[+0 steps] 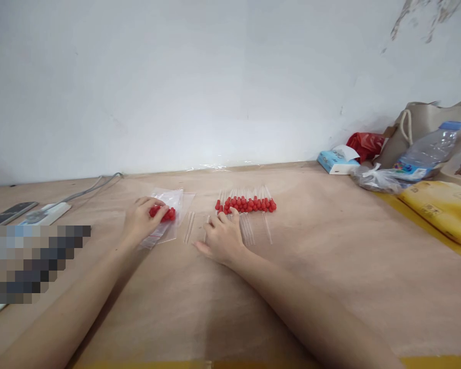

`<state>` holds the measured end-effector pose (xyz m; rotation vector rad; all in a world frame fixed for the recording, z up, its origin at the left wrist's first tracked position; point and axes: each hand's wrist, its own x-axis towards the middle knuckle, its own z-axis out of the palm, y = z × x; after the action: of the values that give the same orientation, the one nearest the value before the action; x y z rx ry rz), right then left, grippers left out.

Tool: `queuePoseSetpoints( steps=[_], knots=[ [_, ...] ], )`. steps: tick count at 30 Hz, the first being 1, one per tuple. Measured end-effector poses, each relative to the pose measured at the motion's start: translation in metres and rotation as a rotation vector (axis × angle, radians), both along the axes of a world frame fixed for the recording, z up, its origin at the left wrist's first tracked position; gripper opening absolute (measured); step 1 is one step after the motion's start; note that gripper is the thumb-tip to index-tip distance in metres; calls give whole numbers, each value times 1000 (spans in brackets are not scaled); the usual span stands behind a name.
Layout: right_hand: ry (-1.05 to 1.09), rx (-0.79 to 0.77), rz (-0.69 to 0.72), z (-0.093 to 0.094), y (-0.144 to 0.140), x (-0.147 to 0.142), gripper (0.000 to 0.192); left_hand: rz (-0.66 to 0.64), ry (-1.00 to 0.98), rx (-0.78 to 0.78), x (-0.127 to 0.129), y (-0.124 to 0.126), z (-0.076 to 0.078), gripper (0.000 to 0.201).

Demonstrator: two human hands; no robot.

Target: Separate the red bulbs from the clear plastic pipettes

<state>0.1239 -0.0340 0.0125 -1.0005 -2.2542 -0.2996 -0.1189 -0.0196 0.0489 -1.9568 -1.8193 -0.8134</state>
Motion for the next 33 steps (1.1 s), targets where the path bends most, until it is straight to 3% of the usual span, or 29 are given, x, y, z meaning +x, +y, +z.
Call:
queuePoseSetpoints(
  steps=[8,15,22,26,29,32,33],
  knots=[
    [30,94,-38,3,8,57,16,-171,54,-108,70,5,-6,16],
    [171,165,-121,-7,6,89,12,0,-119,-492,120,53,-3,34],
    [230,153,-164,-12,11,89,12,107,-208,-722,128,81,-2,18],
    [226,137,-143,-14,9,87,12,98,-227,-684,124,76,11,21],
    [236,123,-126,-15,9,87,11,59,-217,-568,112,52,17,21],
    [250,123,-112,-11,7,87,18,-42,-186,-397,93,14,8,11],
    [252,139,-107,-9,5,86,26,-175,-156,-272,87,1,2,8]
  ],
)
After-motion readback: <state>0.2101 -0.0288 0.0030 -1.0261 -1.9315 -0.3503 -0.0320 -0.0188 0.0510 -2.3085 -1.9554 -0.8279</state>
